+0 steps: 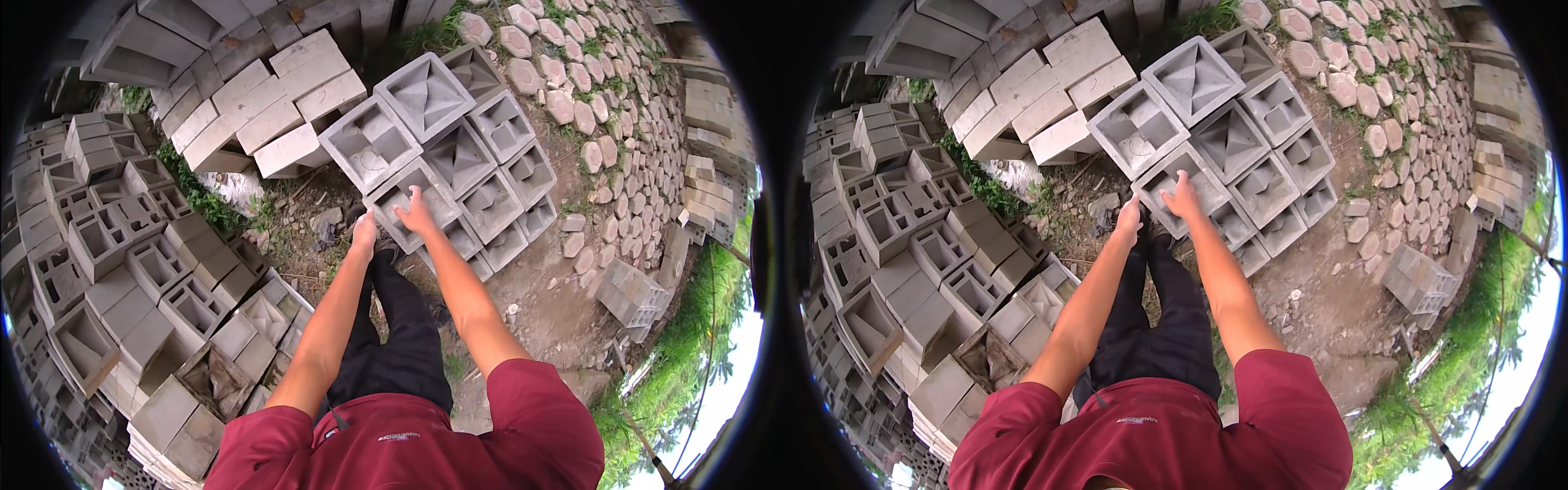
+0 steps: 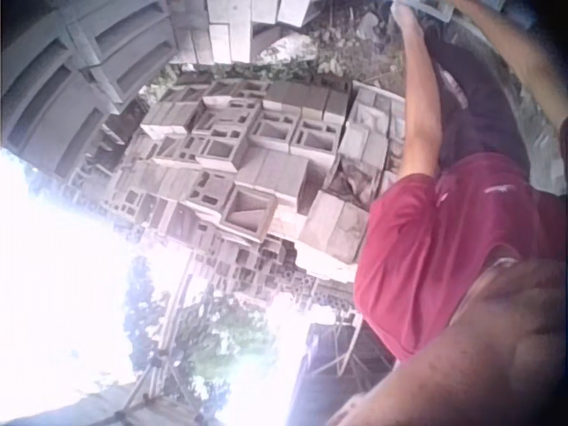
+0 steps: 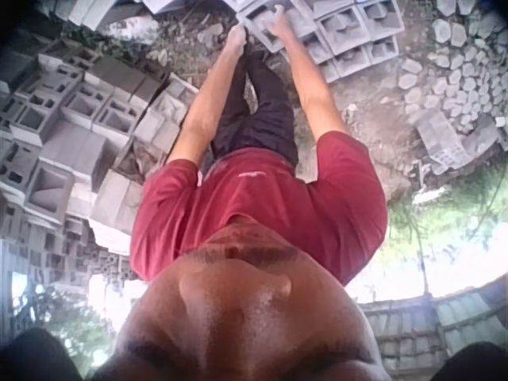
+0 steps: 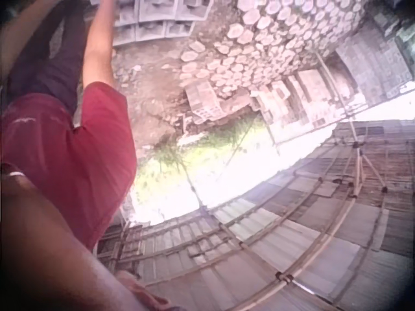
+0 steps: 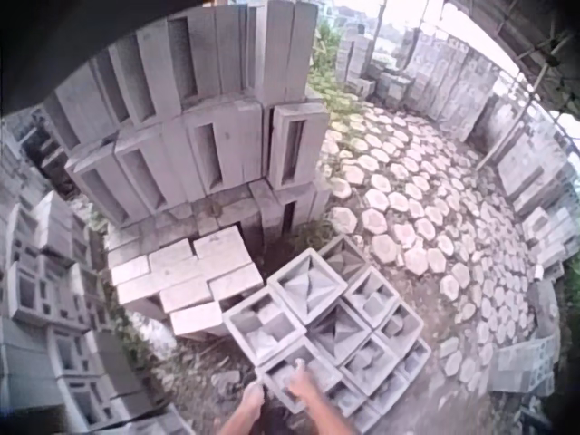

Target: The person picks up concrete ventilation blocks from a large pile and stacks them one by one in a structured grid on a nearby base.

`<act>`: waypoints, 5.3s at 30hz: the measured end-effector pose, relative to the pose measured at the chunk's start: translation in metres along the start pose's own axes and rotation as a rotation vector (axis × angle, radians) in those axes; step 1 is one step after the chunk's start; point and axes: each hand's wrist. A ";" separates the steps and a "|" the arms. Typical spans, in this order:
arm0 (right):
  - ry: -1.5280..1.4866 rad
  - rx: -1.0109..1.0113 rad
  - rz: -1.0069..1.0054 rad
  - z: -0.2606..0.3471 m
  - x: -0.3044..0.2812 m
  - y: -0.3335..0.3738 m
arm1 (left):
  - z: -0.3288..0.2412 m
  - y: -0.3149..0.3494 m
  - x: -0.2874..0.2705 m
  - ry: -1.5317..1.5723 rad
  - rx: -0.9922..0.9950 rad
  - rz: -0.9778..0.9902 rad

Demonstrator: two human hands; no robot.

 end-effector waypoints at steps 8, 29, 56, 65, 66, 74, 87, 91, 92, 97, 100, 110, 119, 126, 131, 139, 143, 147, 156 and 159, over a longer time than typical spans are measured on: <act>0.242 -0.082 -0.046 0.022 -0.011 0.011 | 0.033 0.019 -0.022 -0.029 -0.110 -0.115; -0.312 0.013 -0.102 0.018 -0.041 0.125 | 0.042 0.113 -0.017 0.316 0.052 -0.120; -0.973 0.520 -1.242 -0.050 -0.256 0.672 | 0.158 0.428 0.280 -0.442 -0.235 1.012; -2.114 0.293 -1.347 -0.107 -0.162 0.781 | 0.300 0.488 0.349 -0.870 -0.775 1.152; -2.119 0.266 -1.398 -0.109 -0.158 0.789 | 0.312 0.496 0.356 -0.903 -0.799 1.181; -2.065 0.125 -1.756 -0.112 -0.192 0.838 | 0.379 0.548 0.413 -1.158 -0.715 1.333; -2.036 0.070 -1.751 -0.349 -0.318 0.822 | 0.479 0.502 0.656 -1.183 -0.571 1.481; -1.538 0.215 -2.010 -0.399 -0.430 0.803 | 0.503 0.476 0.772 -1.037 -0.615 1.449; -1.147 0.309 -2.142 -0.384 -0.462 0.790 | 0.504 0.465 0.799 -1.032 -0.657 1.434; -2.015 0.102 -1.719 -0.480 -0.527 0.793 | 0.509 0.474 0.875 -1.076 -0.503 1.425; -1.839 0.324 -1.730 -0.499 -0.592 0.799 | 0.525 0.447 0.923 -1.024 -0.533 1.250; -1.235 0.058 -1.693 -0.742 -0.690 0.768 | 0.606 0.396 1.137 -0.787 -0.426 1.294; -1.688 0.093 -1.383 -0.984 -0.820 0.737 | 0.667 0.349 1.325 -0.735 -0.288 1.251; -1.752 0.228 -1.312 -1.134 -0.930 0.677 | 0.696 0.276 1.495 -0.660 -0.447 1.176; -1.993 0.083 -1.294 -1.269 -1.013 0.621 | 0.721 0.240 1.663 -0.792 -0.359 1.156; -2.216 -0.145 -1.374 -1.379 -1.171 0.587 | 0.717 0.272 1.908 -1.051 -0.286 1.172; -2.149 0.102 -1.637 -1.406 -1.246 0.606 | 0.741 0.300 1.998 -1.134 -0.342 1.301; -2.073 0.199 -1.723 -1.480 -1.283 0.611 | 0.791 0.280 2.080 -1.137 -0.403 1.297; -1.927 0.274 -2.007 -1.691 -1.382 0.634 | 0.956 0.240 2.316 -1.233 -0.588 1.470; -1.894 0.142 -2.157 -1.737 -1.431 0.660 | 1.020 0.245 2.388 -1.292 -0.559 1.566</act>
Point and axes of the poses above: each hand's wrist, its own y-axis away from the middle knuckle, its own x-axis out of the palm, z = x × y, and after that the axes turned 8 degrees about y, right-handed
